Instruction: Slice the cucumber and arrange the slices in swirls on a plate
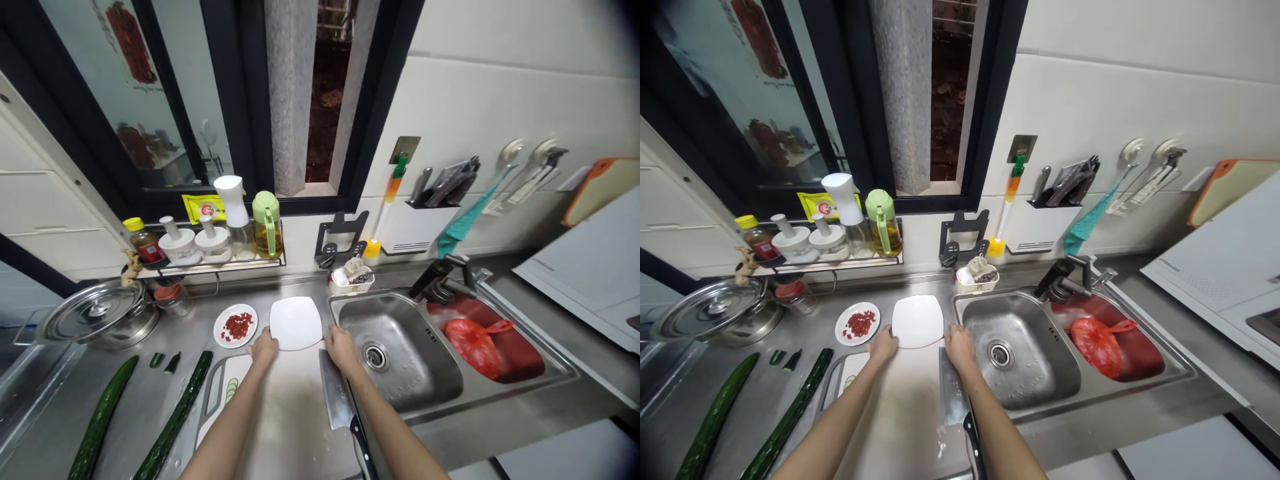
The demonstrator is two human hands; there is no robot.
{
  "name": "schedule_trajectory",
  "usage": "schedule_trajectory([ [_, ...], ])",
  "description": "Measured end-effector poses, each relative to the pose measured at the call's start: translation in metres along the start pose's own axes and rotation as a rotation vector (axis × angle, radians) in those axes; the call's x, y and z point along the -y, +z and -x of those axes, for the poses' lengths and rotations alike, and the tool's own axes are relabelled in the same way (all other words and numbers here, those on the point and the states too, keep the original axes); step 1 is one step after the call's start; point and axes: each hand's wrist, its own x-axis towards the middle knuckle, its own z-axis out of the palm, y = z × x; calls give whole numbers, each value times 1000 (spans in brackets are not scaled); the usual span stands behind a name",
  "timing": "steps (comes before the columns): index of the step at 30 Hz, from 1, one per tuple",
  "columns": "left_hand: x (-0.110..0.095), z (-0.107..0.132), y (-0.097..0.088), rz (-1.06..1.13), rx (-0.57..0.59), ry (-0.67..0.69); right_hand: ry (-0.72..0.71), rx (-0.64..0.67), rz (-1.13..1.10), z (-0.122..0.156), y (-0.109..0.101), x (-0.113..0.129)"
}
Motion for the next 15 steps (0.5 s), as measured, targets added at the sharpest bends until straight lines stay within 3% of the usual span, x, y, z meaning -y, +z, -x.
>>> schedule_trajectory([
  [3, -2, -2, 0, -8, 29, -21, 57, 75, -66, -30, 9, 11],
  [6, -4, -3, -2, -17, 46, -55, 144, 70, -159, -47, 19, 17],
  [15, -6, -4, -18, 94, 93, -42, 180, -18, -321, -56, 29, 13],
])
